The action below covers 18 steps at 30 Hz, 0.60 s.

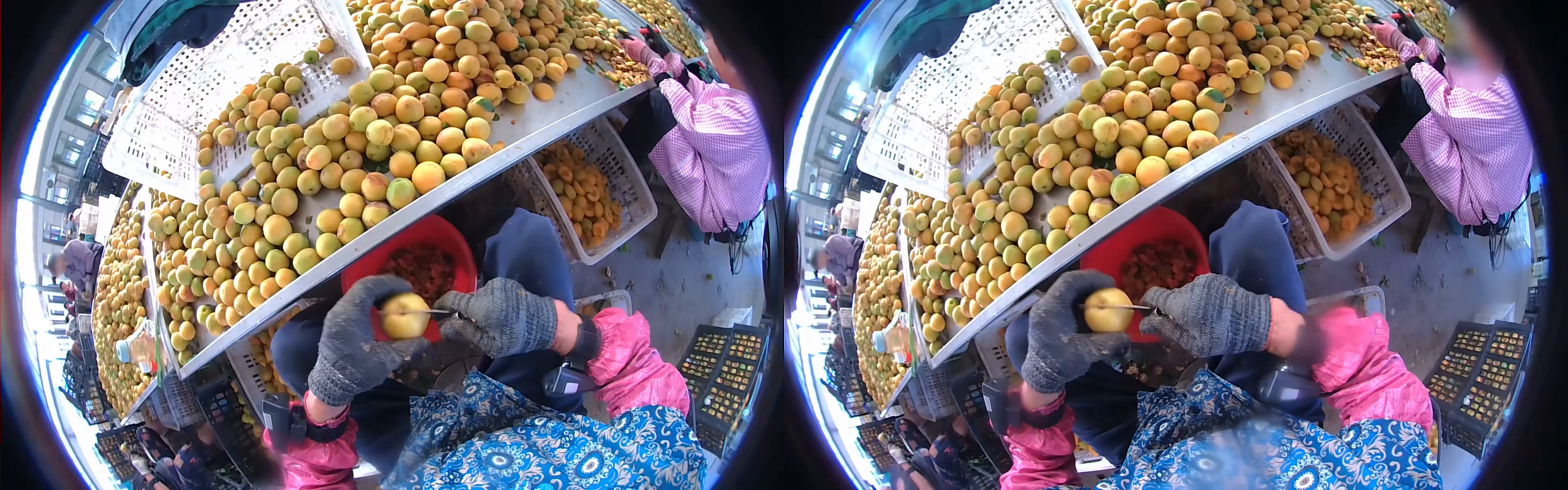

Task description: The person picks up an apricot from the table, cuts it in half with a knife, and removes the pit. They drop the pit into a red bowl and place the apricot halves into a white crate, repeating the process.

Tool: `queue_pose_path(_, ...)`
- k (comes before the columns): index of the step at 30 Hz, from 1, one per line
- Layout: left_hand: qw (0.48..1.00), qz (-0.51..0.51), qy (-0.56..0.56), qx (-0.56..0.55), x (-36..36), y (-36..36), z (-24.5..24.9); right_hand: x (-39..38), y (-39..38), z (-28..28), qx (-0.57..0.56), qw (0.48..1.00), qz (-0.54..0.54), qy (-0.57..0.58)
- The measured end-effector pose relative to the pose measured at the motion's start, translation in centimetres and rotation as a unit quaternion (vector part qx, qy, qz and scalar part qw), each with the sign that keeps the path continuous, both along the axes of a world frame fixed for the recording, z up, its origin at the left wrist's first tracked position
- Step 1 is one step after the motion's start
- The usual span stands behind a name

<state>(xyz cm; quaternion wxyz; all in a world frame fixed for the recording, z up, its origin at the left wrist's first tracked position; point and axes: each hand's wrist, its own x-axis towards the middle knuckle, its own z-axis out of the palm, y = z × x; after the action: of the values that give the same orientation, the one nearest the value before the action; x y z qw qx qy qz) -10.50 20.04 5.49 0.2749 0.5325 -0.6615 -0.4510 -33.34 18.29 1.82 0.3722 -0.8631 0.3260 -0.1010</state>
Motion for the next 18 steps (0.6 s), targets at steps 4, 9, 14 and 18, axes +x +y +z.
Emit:
queue_pose_path(4, 0.949, 0.138, 0.278, 0.048, -2.0, 1.7, -1.2, 1.2, 1.4, -1.3, -0.007, 0.985, -0.117, -0.125)
queue_pose_path(9, 0.934, 0.265, 0.217, 0.097, -3.9, 3.6, -2.2, 1.7, 2.4, -2.0, -0.004, 0.981, -0.142, -0.135)
queue_pose_path(14, 0.934, 0.229, 0.263, 0.072, -2.7, 3.2, -2.2, 0.6, 2.0, -2.2, -0.014, 0.994, -0.059, -0.086)
queue_pose_path(18, 0.961, 0.201, 0.168, 0.09, -1.7, 2.4, -1.9, 0.8, 1.9, -1.9, -0.038, 0.996, -0.045, -0.062)
